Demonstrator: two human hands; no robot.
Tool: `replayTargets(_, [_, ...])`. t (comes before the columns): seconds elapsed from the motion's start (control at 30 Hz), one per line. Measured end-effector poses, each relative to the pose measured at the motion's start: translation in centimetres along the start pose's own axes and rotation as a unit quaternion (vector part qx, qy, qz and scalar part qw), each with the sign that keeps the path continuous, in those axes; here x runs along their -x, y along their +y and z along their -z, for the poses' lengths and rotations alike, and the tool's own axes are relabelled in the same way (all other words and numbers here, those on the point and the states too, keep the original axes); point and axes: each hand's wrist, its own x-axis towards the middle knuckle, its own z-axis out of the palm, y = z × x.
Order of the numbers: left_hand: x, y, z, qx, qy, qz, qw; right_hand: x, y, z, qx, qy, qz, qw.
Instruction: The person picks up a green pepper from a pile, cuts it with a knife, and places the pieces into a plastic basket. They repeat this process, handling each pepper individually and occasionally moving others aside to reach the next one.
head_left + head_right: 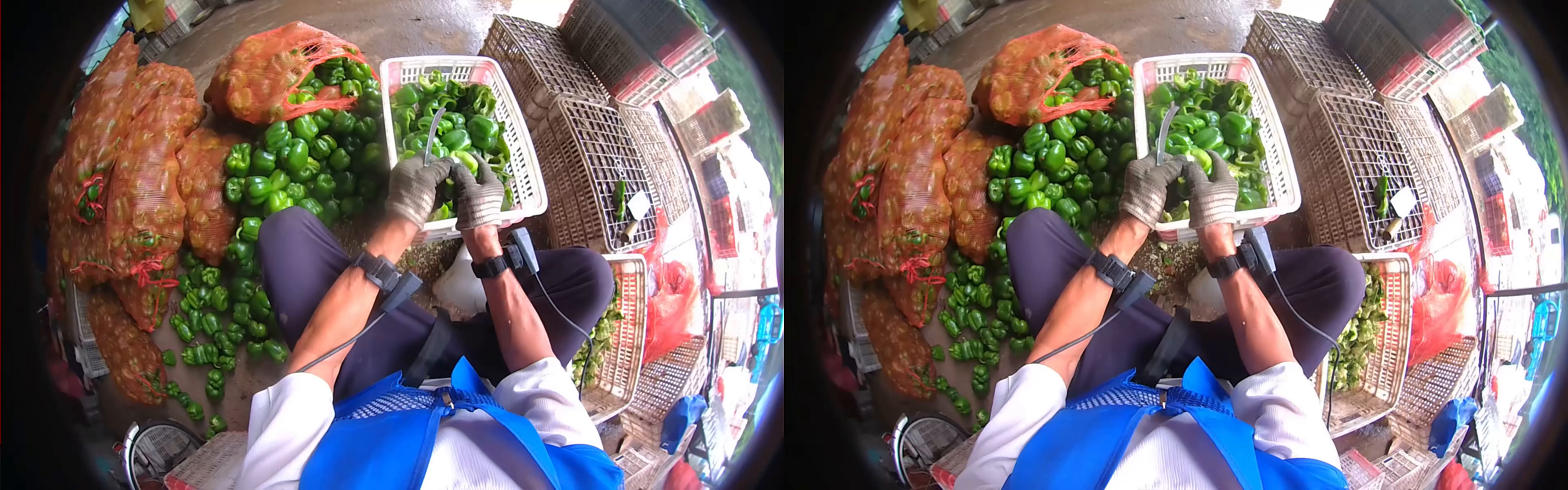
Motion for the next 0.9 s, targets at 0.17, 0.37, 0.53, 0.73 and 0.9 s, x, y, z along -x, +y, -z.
replayTargets(0.17, [-0.7, -1.2, 0.1, -0.203, 0.005, -0.034, 0.979, -0.9, 2.7, 0.3, -0.095, -0.004, -0.087, 0.992])
replayTargets(0.37, [-1.3, -1.0, 0.7, -0.391, 0.031, -0.119, 0.912, -1.3, 2.4, 0.4, -0.245, -0.043, -0.295, 0.923])
replayTargets(0.53, [-1.4, -1.3, 1.5, -0.393, 0.04, -0.133, 0.909, -1.2, 4.4, 0.3, -0.229, -0.09, -0.266, 0.932])
replayTargets(0.73, [-1.6, -1.2, 2.0, -0.405, 0.028, -0.113, 0.907, 0.7, 3.2, -0.7, -0.267, -0.07, -0.266, 0.923])
replayTargets(0.9, [-2.4, -2.0, 2.7, -0.34, 0.039, -0.087, 0.936, 1.3, 1.2, 0.2, -0.187, -0.12, -0.267, 0.938])
